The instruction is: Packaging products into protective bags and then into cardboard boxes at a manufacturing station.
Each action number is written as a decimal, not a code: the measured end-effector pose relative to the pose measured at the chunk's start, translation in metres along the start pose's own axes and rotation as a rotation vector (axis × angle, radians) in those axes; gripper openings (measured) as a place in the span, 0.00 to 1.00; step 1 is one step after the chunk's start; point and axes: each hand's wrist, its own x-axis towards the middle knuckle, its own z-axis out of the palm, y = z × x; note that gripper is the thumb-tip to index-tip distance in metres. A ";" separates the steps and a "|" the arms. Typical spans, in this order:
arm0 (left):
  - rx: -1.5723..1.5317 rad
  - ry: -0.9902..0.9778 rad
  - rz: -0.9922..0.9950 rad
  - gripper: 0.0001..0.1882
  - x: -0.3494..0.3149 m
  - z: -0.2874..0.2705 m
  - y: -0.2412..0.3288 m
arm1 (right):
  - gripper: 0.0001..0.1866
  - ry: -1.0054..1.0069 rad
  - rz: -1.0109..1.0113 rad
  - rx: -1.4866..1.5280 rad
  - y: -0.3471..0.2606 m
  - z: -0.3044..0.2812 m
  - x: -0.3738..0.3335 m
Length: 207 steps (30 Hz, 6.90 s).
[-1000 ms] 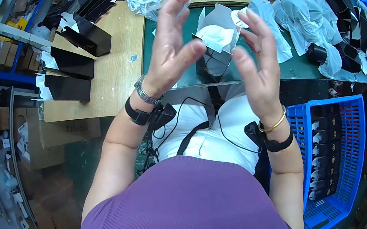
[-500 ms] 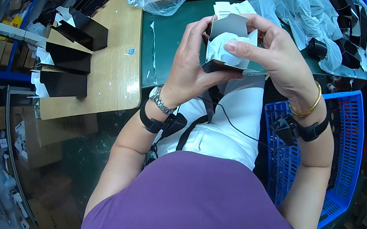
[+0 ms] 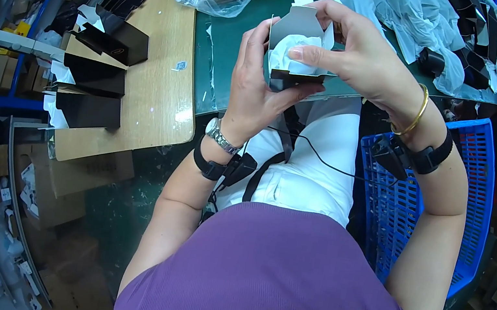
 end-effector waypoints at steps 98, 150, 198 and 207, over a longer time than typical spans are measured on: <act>-1.250 0.072 -0.923 0.27 0.244 0.134 -0.148 | 0.05 0.430 0.028 0.241 0.166 0.015 -0.002; -0.305 -0.071 -0.484 0.44 -0.044 -0.017 0.033 | 0.51 0.523 -0.010 0.049 0.063 0.103 -0.077; 0.612 -0.584 -0.497 0.17 0.266 0.000 -0.214 | 0.02 0.547 0.065 0.089 0.169 -0.048 0.003; 0.560 -0.311 -0.552 0.16 0.173 -0.075 -0.060 | 0.03 0.482 0.039 0.140 0.153 -0.026 0.001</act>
